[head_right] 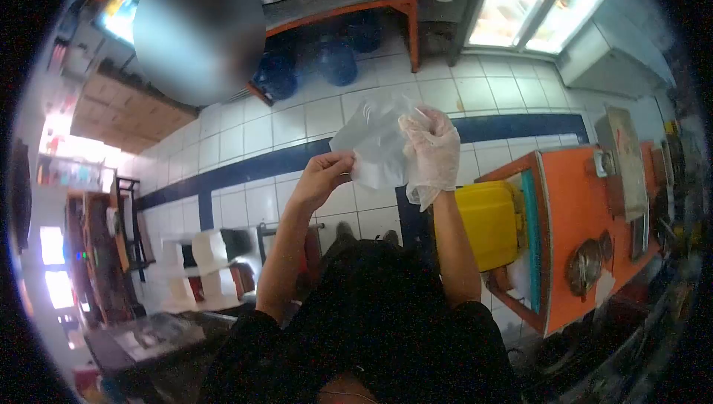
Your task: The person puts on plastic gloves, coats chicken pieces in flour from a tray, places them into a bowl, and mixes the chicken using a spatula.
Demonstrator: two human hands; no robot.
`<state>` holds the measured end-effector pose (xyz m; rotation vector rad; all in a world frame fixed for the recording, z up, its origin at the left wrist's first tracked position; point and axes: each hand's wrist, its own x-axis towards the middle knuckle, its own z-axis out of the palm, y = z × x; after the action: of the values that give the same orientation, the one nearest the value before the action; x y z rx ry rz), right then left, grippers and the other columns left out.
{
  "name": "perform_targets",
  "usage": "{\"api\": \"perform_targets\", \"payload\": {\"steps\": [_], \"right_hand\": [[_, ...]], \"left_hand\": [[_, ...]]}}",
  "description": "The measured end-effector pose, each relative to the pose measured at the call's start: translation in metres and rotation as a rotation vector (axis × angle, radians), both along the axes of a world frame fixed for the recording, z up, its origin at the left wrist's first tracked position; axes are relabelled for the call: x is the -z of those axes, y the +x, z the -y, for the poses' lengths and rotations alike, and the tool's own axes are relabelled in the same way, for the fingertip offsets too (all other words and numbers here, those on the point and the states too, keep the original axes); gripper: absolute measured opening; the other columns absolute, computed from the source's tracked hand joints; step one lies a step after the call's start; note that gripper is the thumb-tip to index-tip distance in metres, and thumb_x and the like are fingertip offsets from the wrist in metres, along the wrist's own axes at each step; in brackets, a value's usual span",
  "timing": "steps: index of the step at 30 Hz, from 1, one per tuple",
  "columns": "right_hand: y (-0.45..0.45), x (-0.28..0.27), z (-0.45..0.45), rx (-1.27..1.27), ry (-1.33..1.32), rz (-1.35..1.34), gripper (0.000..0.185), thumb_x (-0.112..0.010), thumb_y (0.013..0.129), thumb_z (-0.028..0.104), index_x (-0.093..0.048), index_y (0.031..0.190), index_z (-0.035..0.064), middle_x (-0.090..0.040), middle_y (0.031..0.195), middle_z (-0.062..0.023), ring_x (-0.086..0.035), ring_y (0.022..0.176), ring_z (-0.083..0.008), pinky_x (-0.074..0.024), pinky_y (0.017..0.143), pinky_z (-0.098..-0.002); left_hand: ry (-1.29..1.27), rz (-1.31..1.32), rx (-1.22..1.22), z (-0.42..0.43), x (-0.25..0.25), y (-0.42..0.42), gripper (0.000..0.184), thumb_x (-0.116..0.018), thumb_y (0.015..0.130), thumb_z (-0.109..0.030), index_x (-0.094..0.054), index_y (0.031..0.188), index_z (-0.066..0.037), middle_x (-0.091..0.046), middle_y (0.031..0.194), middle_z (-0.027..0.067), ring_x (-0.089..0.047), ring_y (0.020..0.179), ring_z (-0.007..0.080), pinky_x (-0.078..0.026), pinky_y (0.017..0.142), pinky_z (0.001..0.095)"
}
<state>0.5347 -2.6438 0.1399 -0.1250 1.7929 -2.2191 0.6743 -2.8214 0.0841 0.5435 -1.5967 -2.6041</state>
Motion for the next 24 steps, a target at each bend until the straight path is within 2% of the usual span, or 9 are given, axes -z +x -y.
{"api": "perform_targets", "payload": {"steps": [4,6,10,15,16,18,19,21,24], "right_hand": [[-0.041,0.030,-0.001,0.062,-0.010,-0.018,0.041,-0.078,0.079,0.010,-0.061,0.116,0.0003,-0.067,0.092,-0.0047,-0.061,0.070,-0.0072,-0.0468,0.053,-0.0194],[-0.065,0.042,0.001,0.084,-0.058,-0.001,0.042,-0.078,0.079,0.009,-0.061,0.116,-0.0001,-0.068,0.092,-0.0052,-0.061,0.070,-0.0073,-0.0471,0.053,-0.0195],[-0.109,0.054,-0.006,0.192,0.113,0.001,0.043,-0.078,0.079,0.008,-0.061,0.117,-0.0006,-0.068,0.092,-0.0057,-0.061,0.070,-0.0074,-0.0482,0.054,-0.0205],[-0.148,0.044,0.025,0.433,0.130,-0.011,0.041,-0.078,0.080,0.009,-0.062,0.115,-0.0011,-0.069,0.091,-0.0057,-0.061,0.067,-0.0070,-0.0480,0.052,-0.0208],[-0.160,0.052,0.024,0.431,0.080,-0.047,0.039,-0.078,0.080,0.009,-0.062,0.114,-0.0012,-0.069,0.089,-0.0058,-0.061,0.066,-0.0071,-0.0475,0.051,-0.0206],[-0.186,0.059,0.029,0.460,0.032,-0.090,0.038,-0.077,0.081,0.009,-0.062,0.113,-0.0013,-0.068,0.088,-0.0059,-0.060,0.064,-0.0072,-0.0470,0.051,-0.0204],[-0.192,0.058,0.032,0.516,0.031,-0.111,0.036,-0.077,0.081,0.010,-0.063,0.113,-0.0017,-0.069,0.086,-0.0061,-0.060,0.064,-0.0073,-0.0467,0.051,-0.0204],[-0.192,0.061,0.039,0.608,0.040,-0.105,0.035,-0.076,0.082,0.010,-0.063,0.112,-0.0021,-0.069,0.085,-0.0063,-0.060,0.064,-0.0075,-0.0465,0.051,-0.0204],[-0.217,0.063,0.045,0.641,-0.129,-0.204,0.032,-0.074,0.084,0.011,-0.063,0.111,-0.0029,-0.069,0.085,-0.0071,-0.061,0.063,-0.0085,-0.0469,0.051,-0.0220]], "left_hand": [[-0.114,0.114,0.083,0.018,0.025,-0.058,0.025,-0.066,0.093,-0.017,-0.068,0.106,0.004,-0.069,0.093,0.0073,-0.066,0.084,0.0153,-0.054,0.081,0.0311],[-0.322,0.064,0.079,0.028,0.030,-0.092,0.023,-0.067,0.092,-0.018,-0.071,0.099,0.003,-0.069,0.082,0.0042,-0.060,0.069,0.0087,-0.049,0.066,0.0229],[-0.047,-0.023,0.129,0.039,0.023,-0.154,0.023,-0.069,0.091,-0.019,-0.071,0.088,0.003,-0.067,0.074,0.0048,-0.059,0.064,0.0104,-0.050,0.062,0.0252],[-0.434,0.002,0.434,0.097,0.034,-0.243,0.023,-0.067,0.092,-0.017,-0.071,0.087,0.005,-0.067,0.074,0.0049,-0.060,0.064,0.0098,-0.048,0.061,0.0244],[-0.433,-0.017,0.459,0.102,0.028,-0.260,0.023,-0.067,0.092,-0.017,-0.071,0.087,0.005,-0.067,0.074,0.0049,-0.060,0.064,0.0098,-0.048,0.061,0.0244],[-0.093,-0.130,0.467,0.110,0.019,-0.293,0.024,-0.066,0.093,-0.018,-0.071,0.086,0.005,-0.068,0.076,0.0057,-0.061,0.066,0.0110,-0.049,0.062,0.0249],[-0.089,-0.129,0.500,0.120,0.015,-0.312,0.024,-0.066,0.093,-0.018,-0.071,0.086,0.005,-0.068,0.076,0.0057,-0.061,0.066,0.0110,-0.049,0.062,0.0249],[-0.326,-0.110,0.687,0.137,0.013,-0.344,0.025,-0.067,0.093,-0.019,-0.071,0.089,0.005,-0.069,0.080,0.0061,-0.063,0.067,0.0123,-0.050,0.063,0.0244],[-0.212,-0.156,0.685,0.125,0.032,-0.388,0.023,-0.069,0.091,-0.020,-0.072,0.088,0.003,-0.068,0.080,0.0055,-0.062,0.065,0.0119,-0.049,0.062,0.0234]]}}
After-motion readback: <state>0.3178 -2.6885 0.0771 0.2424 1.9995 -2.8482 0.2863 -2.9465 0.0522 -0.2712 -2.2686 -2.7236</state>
